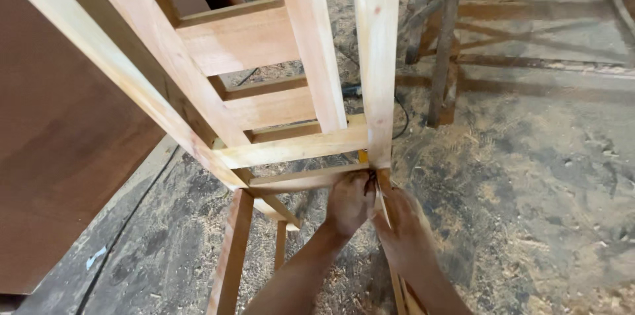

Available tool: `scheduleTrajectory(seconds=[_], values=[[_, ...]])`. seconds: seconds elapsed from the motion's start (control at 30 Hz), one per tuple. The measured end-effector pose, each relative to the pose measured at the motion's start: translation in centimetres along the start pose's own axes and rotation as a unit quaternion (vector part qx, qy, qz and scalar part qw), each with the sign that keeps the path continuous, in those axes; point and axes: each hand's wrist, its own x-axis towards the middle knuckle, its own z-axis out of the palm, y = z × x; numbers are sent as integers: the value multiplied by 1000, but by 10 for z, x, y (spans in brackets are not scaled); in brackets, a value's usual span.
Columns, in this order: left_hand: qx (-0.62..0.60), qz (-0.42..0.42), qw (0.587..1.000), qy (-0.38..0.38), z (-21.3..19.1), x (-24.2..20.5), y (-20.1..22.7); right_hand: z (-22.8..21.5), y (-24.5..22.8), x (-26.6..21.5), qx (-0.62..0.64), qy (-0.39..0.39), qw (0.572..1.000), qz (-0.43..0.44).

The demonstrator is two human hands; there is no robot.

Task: The person assembles a wooden chair by fitting various frame components together and using a small tool to join the pieces.

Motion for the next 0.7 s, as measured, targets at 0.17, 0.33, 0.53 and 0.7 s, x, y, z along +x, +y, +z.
scheduleTrajectory(seconds=[0.17, 0.33, 0.53, 0.7], values=[[-36, -102, 994, -19, 4, -7, 1, -20, -9, 6, 185, -94, 951, 229], [4, 25, 1000, -10, 1, -20, -4, -39, -13, 25, 298, -75, 905, 294], [62, -26, 997, -37, 30, -32, -20, -40, -21, 15, 301, -121, 871, 369], [-10, -46, 998, -41, 29, -28, -26, -40, -23, 18, 279, -94, 907, 302]])
